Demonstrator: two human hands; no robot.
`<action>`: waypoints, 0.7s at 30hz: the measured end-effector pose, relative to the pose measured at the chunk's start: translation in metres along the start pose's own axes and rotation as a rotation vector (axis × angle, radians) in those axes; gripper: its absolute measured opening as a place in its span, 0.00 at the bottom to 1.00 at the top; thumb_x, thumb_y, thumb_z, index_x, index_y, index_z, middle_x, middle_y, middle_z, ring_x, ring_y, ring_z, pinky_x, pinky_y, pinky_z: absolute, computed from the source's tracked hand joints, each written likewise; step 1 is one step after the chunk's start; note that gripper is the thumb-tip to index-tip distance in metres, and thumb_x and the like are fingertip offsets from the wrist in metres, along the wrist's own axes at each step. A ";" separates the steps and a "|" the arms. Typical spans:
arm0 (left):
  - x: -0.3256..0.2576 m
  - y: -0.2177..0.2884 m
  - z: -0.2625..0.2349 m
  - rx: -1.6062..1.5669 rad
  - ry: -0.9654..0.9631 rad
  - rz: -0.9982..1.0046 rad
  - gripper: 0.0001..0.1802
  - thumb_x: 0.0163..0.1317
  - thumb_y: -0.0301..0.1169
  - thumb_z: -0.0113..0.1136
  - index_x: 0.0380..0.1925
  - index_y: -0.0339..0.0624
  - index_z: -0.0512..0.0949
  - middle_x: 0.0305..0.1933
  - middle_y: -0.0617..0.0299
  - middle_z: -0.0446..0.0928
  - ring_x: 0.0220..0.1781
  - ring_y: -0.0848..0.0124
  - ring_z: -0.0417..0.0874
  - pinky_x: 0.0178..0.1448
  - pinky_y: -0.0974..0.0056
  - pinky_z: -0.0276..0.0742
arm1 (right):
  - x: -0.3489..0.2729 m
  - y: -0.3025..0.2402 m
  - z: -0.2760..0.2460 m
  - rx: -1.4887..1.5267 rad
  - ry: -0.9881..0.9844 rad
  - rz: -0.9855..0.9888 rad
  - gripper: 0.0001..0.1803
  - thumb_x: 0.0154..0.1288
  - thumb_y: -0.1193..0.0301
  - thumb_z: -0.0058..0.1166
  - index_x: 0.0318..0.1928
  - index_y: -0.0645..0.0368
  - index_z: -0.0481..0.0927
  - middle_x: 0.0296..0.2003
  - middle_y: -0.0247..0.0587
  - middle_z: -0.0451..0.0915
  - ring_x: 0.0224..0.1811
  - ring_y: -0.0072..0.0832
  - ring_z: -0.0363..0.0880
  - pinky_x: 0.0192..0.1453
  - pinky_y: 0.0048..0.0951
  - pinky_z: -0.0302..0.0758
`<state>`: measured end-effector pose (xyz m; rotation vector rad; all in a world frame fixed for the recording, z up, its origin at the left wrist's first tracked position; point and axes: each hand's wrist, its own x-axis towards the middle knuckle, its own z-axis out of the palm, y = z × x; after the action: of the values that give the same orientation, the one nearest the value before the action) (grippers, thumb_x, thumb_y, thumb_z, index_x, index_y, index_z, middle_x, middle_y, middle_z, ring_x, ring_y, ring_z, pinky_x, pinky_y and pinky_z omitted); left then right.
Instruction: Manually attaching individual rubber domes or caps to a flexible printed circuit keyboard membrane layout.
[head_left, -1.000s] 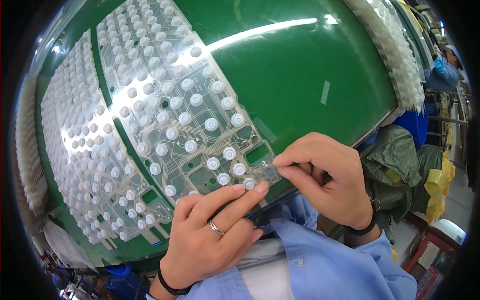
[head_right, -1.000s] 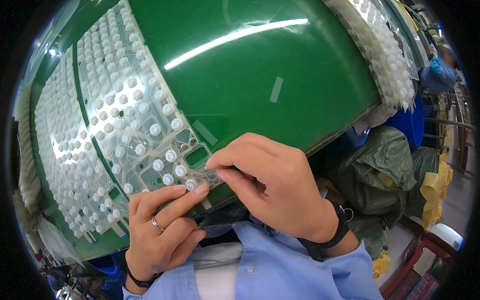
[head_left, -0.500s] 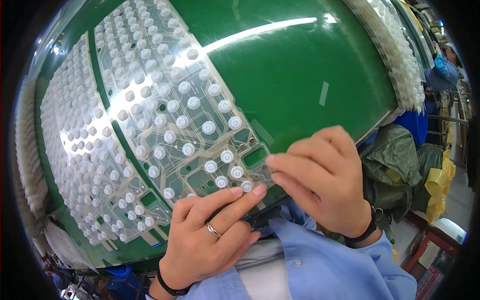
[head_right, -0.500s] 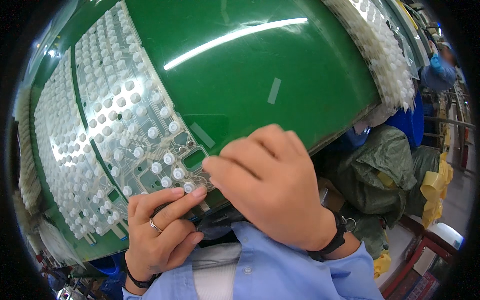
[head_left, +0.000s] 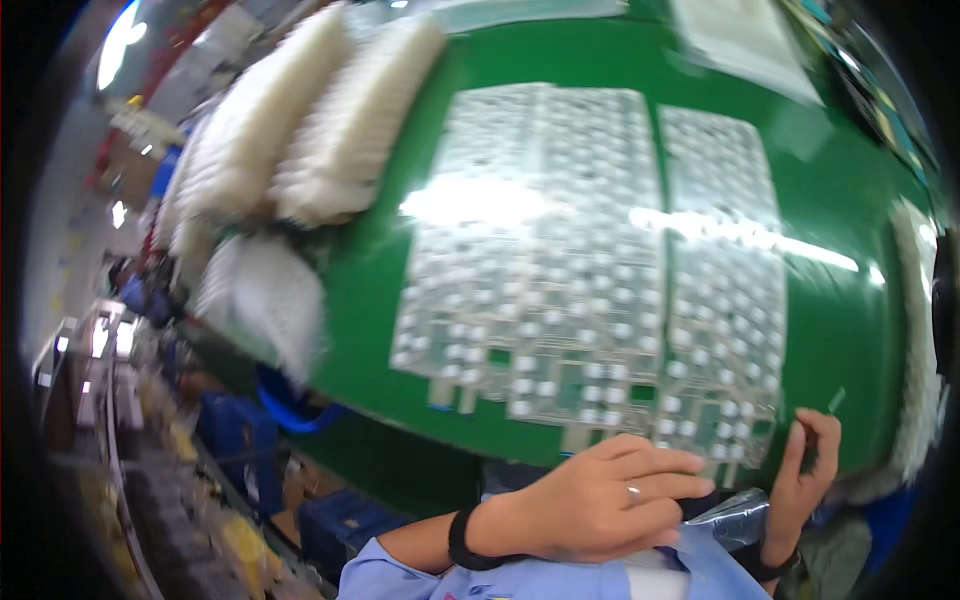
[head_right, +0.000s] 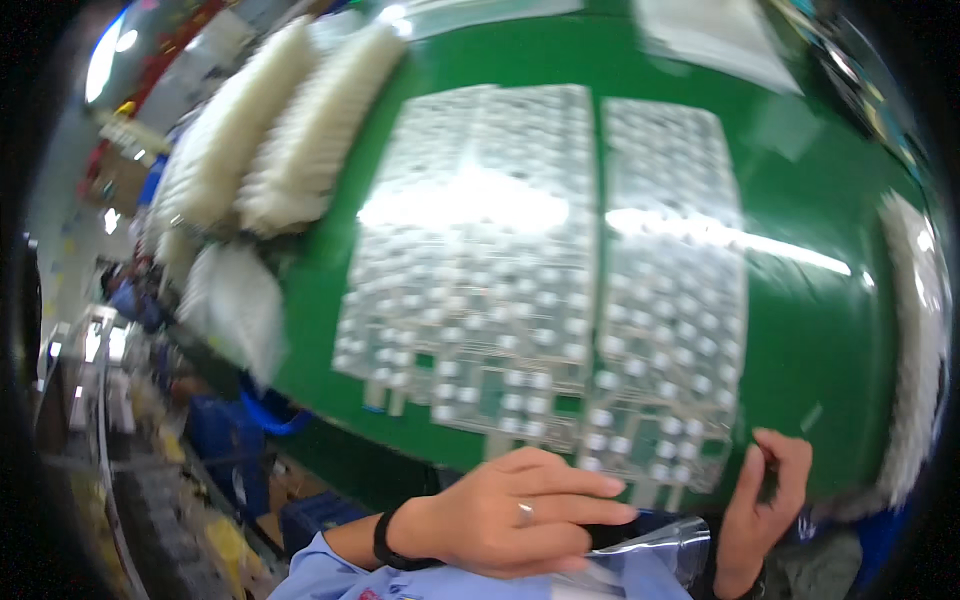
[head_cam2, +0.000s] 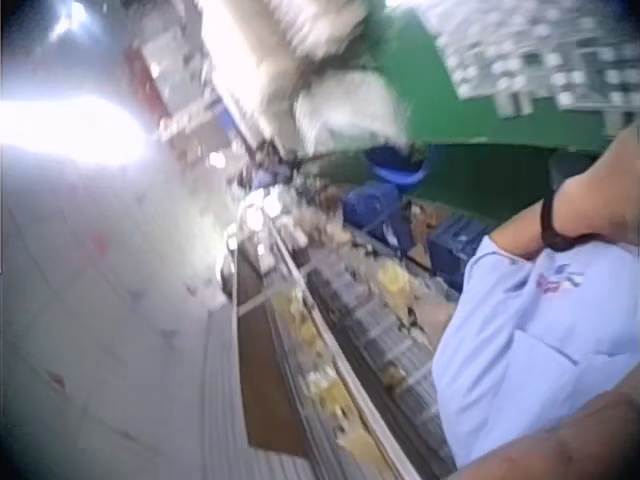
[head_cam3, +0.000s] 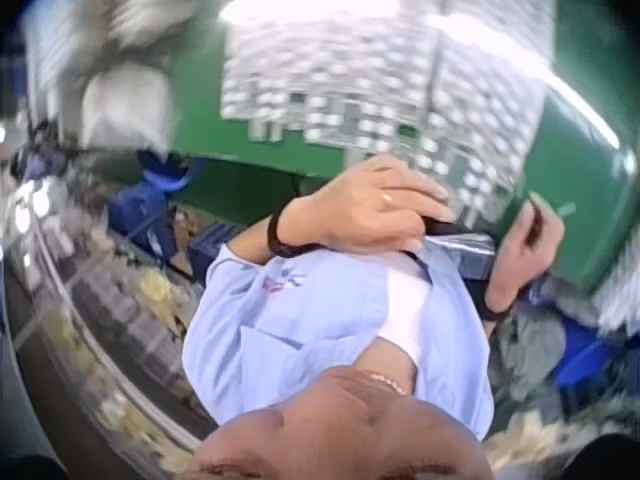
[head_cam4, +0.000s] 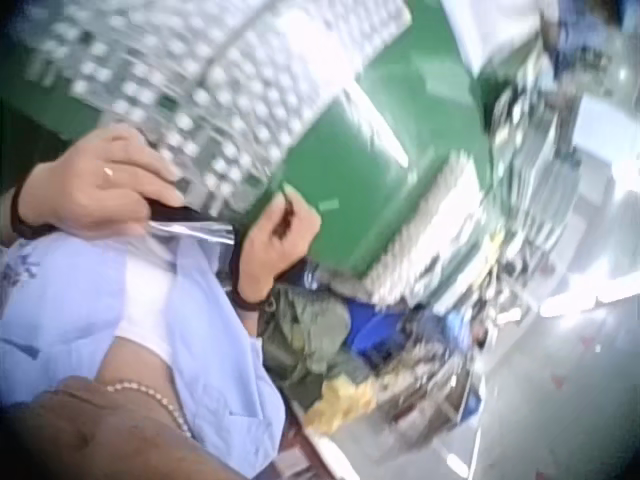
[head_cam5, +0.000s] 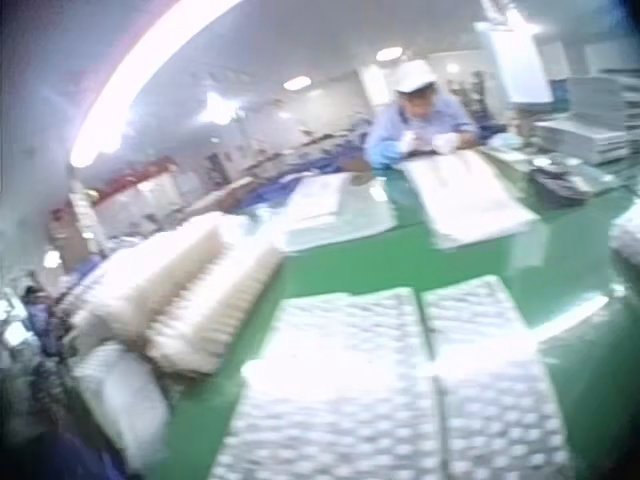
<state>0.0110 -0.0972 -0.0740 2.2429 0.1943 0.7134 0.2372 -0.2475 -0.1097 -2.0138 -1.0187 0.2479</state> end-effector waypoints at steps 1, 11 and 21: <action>-0.014 0.000 -0.023 -0.037 0.055 -0.068 0.06 0.63 0.32 0.60 0.30 0.43 0.79 0.48 0.58 0.84 0.48 0.60 0.85 0.45 0.60 0.79 | -0.003 0.003 -0.003 0.037 -0.047 0.026 0.13 0.63 0.79 0.50 0.49 0.64 0.77 0.49 0.48 0.76 0.51 0.39 0.75 0.56 0.33 0.69; -0.235 -0.047 -0.321 1.154 1.026 -0.677 0.18 0.71 0.34 0.51 0.53 0.34 0.77 0.49 0.50 0.82 0.51 0.59 0.83 0.56 0.62 0.75 | -0.002 -0.072 0.039 -0.147 -0.402 -0.331 0.17 0.69 0.79 0.42 0.57 0.65 0.73 0.65 0.52 0.68 0.73 0.50 0.57 0.75 0.46 0.52; -0.225 -0.098 -0.302 0.971 0.615 -0.894 0.21 0.63 0.33 0.59 0.55 0.35 0.76 0.60 0.45 0.75 0.65 0.49 0.72 0.68 0.55 0.65 | -0.001 -0.082 0.050 -0.372 -0.404 -0.280 0.22 0.67 0.74 0.45 0.61 0.63 0.72 0.69 0.49 0.62 0.76 0.49 0.50 0.76 0.47 0.47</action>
<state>-0.3341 0.0822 -0.0732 2.2644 2.0481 0.8443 0.1644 -0.1929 -0.0791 -2.1600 -1.6896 0.3419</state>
